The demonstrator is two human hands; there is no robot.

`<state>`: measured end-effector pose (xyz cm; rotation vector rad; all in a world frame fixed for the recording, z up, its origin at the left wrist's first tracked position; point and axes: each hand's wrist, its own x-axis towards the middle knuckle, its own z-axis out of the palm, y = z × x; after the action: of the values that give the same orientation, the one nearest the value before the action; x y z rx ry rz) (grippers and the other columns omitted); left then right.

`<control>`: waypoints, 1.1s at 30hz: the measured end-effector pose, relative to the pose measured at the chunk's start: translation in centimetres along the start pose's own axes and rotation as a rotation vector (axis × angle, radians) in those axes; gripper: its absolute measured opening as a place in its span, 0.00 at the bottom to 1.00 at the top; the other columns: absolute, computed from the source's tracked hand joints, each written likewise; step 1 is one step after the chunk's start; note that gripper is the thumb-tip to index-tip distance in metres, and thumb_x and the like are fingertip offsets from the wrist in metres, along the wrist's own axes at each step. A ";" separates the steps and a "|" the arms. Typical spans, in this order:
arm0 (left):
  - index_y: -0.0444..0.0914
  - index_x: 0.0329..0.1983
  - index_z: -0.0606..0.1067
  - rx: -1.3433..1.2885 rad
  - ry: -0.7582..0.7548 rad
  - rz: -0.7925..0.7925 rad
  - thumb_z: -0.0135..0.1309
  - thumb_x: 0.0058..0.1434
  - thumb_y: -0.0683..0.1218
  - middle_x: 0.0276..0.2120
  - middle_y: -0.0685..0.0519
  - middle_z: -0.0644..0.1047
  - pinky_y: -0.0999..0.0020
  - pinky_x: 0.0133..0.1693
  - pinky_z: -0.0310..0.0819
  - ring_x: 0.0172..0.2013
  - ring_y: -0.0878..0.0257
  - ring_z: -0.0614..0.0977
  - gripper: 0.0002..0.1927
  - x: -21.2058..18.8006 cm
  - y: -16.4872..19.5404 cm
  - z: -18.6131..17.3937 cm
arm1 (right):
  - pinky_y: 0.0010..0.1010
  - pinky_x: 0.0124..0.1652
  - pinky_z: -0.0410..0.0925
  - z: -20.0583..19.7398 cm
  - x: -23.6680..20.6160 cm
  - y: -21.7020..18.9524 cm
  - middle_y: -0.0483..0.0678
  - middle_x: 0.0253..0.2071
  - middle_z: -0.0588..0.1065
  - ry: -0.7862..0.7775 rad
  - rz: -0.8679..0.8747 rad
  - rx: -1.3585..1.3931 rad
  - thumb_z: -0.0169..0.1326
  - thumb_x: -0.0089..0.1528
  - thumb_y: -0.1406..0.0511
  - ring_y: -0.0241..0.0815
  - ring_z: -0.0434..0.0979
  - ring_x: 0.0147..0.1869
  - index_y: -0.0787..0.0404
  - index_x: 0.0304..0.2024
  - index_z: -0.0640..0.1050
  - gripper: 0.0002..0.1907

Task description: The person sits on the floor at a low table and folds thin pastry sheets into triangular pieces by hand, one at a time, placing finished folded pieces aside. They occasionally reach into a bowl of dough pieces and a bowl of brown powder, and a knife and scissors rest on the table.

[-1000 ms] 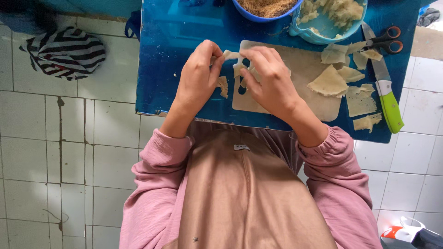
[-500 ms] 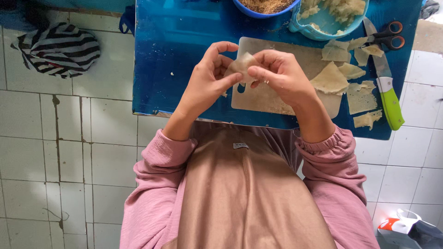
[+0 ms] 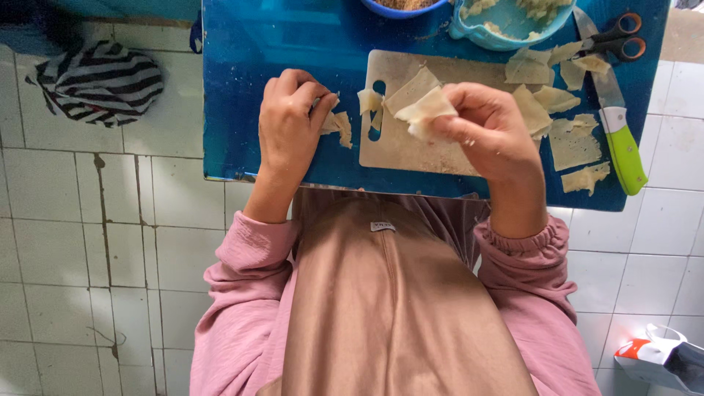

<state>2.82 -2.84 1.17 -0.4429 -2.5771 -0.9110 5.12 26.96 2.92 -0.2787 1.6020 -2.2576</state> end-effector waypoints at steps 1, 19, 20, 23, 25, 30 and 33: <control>0.40 0.39 0.78 0.007 -0.030 -0.010 0.66 0.60 0.41 0.39 0.49 0.77 0.59 0.43 0.71 0.41 0.49 0.77 0.08 -0.2 0.2 -0.2 | 0.27 0.52 0.72 -0.2 -0.3 -0.2 0.50 0.45 0.78 0.049 0.025 0.005 0.55 0.68 0.74 0.35 0.79 0.48 0.69 0.49 0.78 0.07; 0.31 0.54 0.76 -1.407 -0.433 -0.547 0.54 0.71 0.40 0.46 0.53 0.81 0.73 0.45 0.80 0.44 0.70 0.81 0.11 -3.8 2.5 3.9 | 0.42 0.59 0.68 7.2 -2.8 1.8 0.55 0.55 0.74 0.158 -0.554 -1.344 0.51 0.60 0.76 0.54 0.75 0.60 0.67 0.60 0.75 0.25; 0.31 0.55 0.76 -1.408 -0.429 -0.517 0.54 0.72 0.40 0.46 0.53 0.80 0.73 0.45 0.79 0.43 0.70 0.81 0.11 -3.9 2.6 4.0 | 0.37 0.60 0.69 6.9 -3.3 1.7 0.55 0.55 0.74 0.190 -0.486 -1.196 0.50 0.62 0.76 0.52 0.75 0.61 0.66 0.61 0.75 0.23; 0.32 0.54 0.76 -1.421 -0.477 -0.513 0.54 0.72 0.40 0.45 0.53 0.80 0.73 0.45 0.81 0.44 0.70 0.81 0.10 -3.9 3.2 4.0 | 0.32 0.63 0.68 5.7 -3.9 2.1 0.53 0.59 0.71 0.296 -0.297 -0.651 0.48 0.70 0.74 0.45 0.74 0.63 0.67 0.65 0.73 0.19; 0.33 0.53 0.76 -1.441 -0.510 -0.528 0.54 0.71 0.40 0.44 0.53 0.79 0.72 0.45 0.82 0.44 0.70 0.82 0.10 -3.6 3.8 4.0 | 0.31 0.63 0.68 4.7 -3.8 2.6 0.52 0.58 0.73 0.301 -0.115 -0.214 0.48 0.71 0.71 0.42 0.76 0.62 0.69 0.63 0.72 0.18; 0.33 0.49 0.76 -1.503 -0.548 -0.564 0.54 0.71 0.40 0.43 0.54 0.79 0.73 0.42 0.82 0.42 0.70 0.82 0.07 -3.0 5.3 3.7 | 0.36 0.54 0.74 2.2 -3.8 3.5 0.53 0.47 0.77 0.170 0.095 0.427 0.55 0.66 0.72 0.43 0.81 0.52 0.70 0.50 0.73 0.11; 0.33 0.48 0.78 -1.171 -0.485 -0.548 0.57 0.69 0.41 0.40 0.52 0.81 0.74 0.38 0.80 0.37 0.69 0.82 0.07 -3.1 6.1 4.0 | 0.26 0.47 0.69 2.0 -4.0 3.7 0.50 0.46 0.76 0.275 0.023 0.256 0.60 0.66 0.75 0.36 0.77 0.47 0.67 0.50 0.72 0.12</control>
<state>7.08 3.72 0.18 -0.2302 -2.2638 -2.7932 10.16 25.73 0.31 0.1216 1.4041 -2.5358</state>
